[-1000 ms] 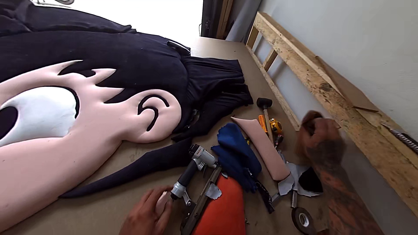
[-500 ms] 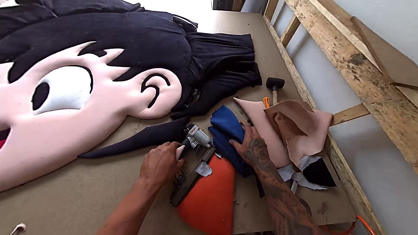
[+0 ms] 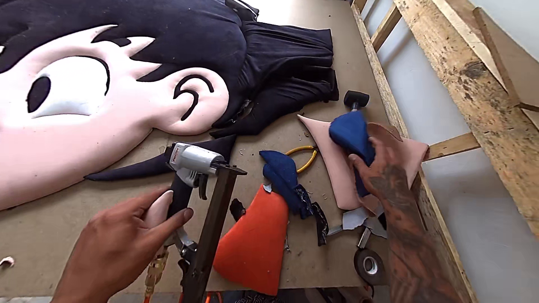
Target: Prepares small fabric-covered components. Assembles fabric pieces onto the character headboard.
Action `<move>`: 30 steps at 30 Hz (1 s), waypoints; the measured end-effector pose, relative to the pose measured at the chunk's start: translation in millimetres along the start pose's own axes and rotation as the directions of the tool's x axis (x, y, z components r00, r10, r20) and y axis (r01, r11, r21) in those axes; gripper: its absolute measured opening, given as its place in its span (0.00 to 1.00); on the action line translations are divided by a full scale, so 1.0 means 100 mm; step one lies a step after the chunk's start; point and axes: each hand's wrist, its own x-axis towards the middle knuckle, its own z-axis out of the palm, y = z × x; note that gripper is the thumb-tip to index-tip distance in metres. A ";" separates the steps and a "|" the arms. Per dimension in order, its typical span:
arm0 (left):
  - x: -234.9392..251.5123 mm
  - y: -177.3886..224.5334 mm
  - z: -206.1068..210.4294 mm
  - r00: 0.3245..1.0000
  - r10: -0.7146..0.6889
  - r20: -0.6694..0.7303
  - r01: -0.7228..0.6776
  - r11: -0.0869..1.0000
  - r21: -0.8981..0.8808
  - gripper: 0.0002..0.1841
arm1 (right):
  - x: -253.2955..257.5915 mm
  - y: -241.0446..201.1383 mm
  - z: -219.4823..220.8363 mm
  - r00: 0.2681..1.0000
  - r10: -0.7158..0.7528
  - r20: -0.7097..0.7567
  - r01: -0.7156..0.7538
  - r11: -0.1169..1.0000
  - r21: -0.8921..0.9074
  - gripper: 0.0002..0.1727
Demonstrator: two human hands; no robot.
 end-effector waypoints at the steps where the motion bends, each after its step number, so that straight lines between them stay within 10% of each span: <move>1: -0.02 0.05 -0.02 1.000 -0.003 0.007 0.004 0.999 -0.046 0.35 | -0.04 0.02 0.05 1.000 -0.029 0.001 0.029 0.999 -0.030 0.43; 5: -0.06 0.19 -0.12 1.000 -0.028 -0.014 0.025 0.980 -0.198 0.34 | -0.52 -0.28 -0.07 0.964 -0.219 -0.151 0.224 0.975 0.016 0.32; 10: -0.07 0.21 -0.32 0.994 -0.100 -0.034 0.065 0.837 -0.544 0.22 | -1.07 -0.68 0.66 0.942 -0.274 0.194 0.237 0.952 0.194 0.40; 17: -0.20 0.16 -0.25 0.983 -0.135 0.122 0.176 0.535 -0.827 0.31 | -0.97 -0.88 0.94 0.961 -0.254 0.106 0.237 0.959 0.156 0.38; 25: -0.06 0.21 0.40 0.857 0.298 0.421 0.429 0.040 -0.902 0.31 | -0.75 -0.87 0.52 0.961 -0.275 0.037 0.251 0.918 0.307 0.30; 28: -0.01 0.40 0.57 0.851 0.321 0.416 0.462 -0.081 -0.883 0.29 | -1.03 -0.93 0.01 0.946 -0.305 0.110 0.164 0.744 0.648 0.21; 30: -0.01 0.65 0.57 0.894 0.172 0.414 0.411 0.058 -0.910 0.29 | -1.30 -1.03 -0.19 0.897 -0.411 0.164 0.060 0.480 0.875 0.26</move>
